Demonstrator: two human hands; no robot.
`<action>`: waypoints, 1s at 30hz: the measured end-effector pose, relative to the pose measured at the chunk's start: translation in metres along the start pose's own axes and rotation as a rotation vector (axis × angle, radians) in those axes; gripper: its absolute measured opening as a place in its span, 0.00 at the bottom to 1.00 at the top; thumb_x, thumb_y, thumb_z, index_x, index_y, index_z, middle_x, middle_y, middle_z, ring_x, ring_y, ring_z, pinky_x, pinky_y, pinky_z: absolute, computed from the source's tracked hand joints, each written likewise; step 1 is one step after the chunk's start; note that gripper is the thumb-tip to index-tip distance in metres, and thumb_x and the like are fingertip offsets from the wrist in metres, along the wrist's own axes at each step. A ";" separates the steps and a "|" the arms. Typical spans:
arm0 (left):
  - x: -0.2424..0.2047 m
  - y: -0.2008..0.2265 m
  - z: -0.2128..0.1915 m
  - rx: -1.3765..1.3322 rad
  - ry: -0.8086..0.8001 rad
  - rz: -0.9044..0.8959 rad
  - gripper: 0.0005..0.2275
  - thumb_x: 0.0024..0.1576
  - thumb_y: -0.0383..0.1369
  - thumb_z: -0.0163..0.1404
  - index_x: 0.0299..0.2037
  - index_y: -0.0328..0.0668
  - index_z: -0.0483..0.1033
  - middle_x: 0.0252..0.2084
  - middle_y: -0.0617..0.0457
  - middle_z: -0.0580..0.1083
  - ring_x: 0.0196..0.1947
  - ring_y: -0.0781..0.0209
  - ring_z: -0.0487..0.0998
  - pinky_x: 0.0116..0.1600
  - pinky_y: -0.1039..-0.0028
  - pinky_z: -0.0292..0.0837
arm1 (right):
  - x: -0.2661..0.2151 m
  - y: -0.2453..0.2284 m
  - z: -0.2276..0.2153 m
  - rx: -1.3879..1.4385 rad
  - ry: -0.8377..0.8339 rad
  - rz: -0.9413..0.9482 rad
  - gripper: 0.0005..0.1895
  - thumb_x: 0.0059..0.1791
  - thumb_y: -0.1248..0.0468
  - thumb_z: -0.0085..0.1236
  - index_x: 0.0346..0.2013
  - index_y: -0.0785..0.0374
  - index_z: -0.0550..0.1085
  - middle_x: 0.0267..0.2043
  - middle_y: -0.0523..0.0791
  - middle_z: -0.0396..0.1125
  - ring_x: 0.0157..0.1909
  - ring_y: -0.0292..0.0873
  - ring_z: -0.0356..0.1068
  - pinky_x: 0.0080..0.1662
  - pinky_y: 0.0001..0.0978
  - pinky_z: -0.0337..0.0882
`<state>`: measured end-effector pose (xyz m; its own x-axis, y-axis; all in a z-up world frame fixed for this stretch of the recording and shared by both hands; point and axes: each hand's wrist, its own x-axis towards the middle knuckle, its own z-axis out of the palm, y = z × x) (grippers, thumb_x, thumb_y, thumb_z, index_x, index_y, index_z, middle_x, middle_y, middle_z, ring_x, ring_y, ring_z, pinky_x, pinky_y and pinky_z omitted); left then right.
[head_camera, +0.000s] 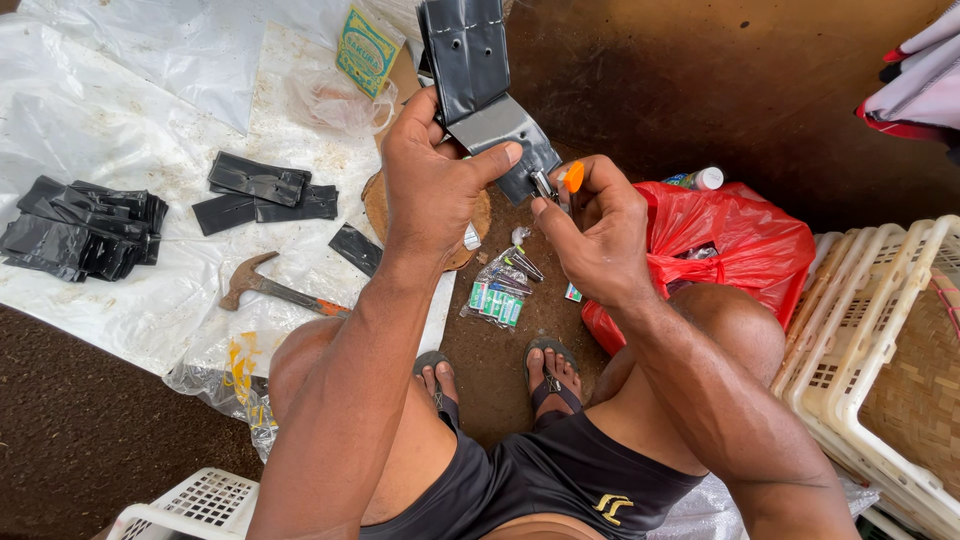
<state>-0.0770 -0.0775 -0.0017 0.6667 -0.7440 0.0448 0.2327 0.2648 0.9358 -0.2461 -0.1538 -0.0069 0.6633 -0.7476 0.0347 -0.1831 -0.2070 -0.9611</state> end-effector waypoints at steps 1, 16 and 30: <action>0.000 -0.001 0.001 0.004 0.006 -0.011 0.18 0.50 0.15 0.62 0.50 0.31 0.73 0.43 0.47 0.80 0.43 0.63 0.84 0.47 0.76 0.84 | -0.001 0.001 -0.002 0.005 -0.013 0.034 0.10 0.51 0.70 0.60 0.44 0.66 0.69 0.31 0.40 0.65 0.29 0.30 0.65 0.30 0.21 0.63; -0.001 0.003 0.001 -0.043 -0.015 -0.018 0.18 0.51 0.15 0.62 0.50 0.30 0.73 0.44 0.46 0.80 0.44 0.62 0.84 0.49 0.75 0.84 | -0.003 0.006 -0.008 0.635 -0.182 0.033 0.17 0.60 0.61 0.51 0.60 0.66 0.63 0.49 0.47 0.69 0.47 0.39 0.72 0.46 0.30 0.72; -0.002 0.006 0.003 -0.088 -0.034 -0.041 0.19 0.50 0.15 0.61 0.51 0.30 0.73 0.43 0.46 0.80 0.42 0.62 0.84 0.48 0.74 0.84 | 0.003 0.015 -0.016 0.864 -0.383 0.144 0.24 0.57 0.58 0.61 0.62 0.70 0.67 0.52 0.48 0.71 0.52 0.41 0.73 0.55 0.38 0.74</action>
<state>-0.0791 -0.0758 0.0049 0.6315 -0.7751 0.0203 0.3217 0.2857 0.9027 -0.2588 -0.1692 -0.0166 0.8967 -0.4405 -0.0445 0.2160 0.5230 -0.8245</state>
